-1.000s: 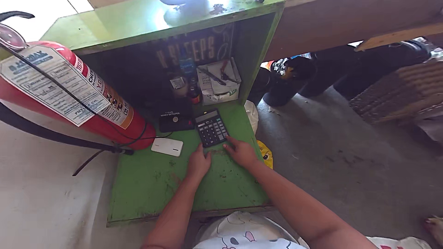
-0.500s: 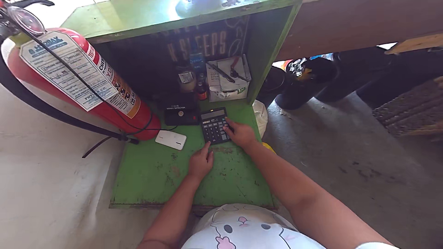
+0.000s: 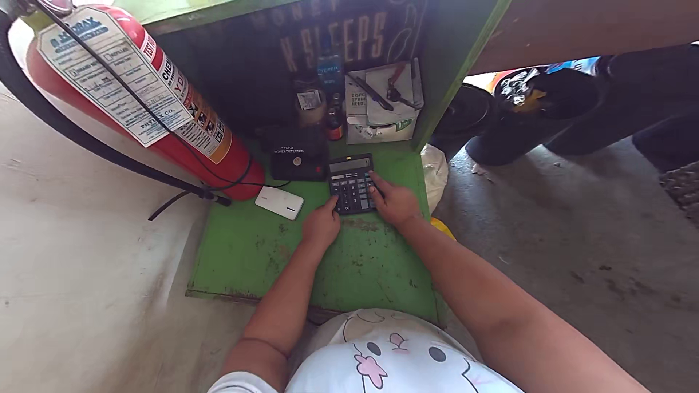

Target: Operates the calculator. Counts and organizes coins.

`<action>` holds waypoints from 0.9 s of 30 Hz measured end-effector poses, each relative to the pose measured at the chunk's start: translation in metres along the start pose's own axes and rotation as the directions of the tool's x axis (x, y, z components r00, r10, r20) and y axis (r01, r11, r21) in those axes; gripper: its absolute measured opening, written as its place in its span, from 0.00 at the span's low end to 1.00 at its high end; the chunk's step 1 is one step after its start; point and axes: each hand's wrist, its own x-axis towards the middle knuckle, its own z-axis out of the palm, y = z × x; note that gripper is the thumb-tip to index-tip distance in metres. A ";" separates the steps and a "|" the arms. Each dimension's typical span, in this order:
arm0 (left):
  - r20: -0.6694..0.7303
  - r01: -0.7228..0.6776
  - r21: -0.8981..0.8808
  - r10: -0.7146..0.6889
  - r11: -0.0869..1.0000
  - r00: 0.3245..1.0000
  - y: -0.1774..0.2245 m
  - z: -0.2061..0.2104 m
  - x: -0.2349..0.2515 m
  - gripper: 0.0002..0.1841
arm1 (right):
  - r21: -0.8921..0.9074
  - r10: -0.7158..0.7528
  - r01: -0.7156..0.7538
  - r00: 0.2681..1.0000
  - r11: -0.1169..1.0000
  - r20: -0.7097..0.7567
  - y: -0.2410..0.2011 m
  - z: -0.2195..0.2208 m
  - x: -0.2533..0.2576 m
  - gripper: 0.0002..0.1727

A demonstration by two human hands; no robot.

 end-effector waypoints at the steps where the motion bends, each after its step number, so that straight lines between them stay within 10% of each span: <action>1: 0.013 0.005 0.023 -0.005 1.000 1.000 0.004 -0.004 0.001 0.25 | 0.032 -0.028 0.028 0.999 0.999 -0.022 0.000 -0.001 -0.002 0.27; 13: 0.027 -0.049 0.107 0.047 0.993 0.999 0.024 -0.014 0.003 0.25 | 0.016 -0.531 0.555 0.803 0.832 -0.271 0.013 0.011 -0.016 0.19; 27: 0.064 -0.039 0.106 0.033 0.994 0.997 0.019 -0.007 -0.016 0.25 | -0.068 -0.527 0.525 0.826 0.848 -0.199 0.010 0.013 -0.018 0.18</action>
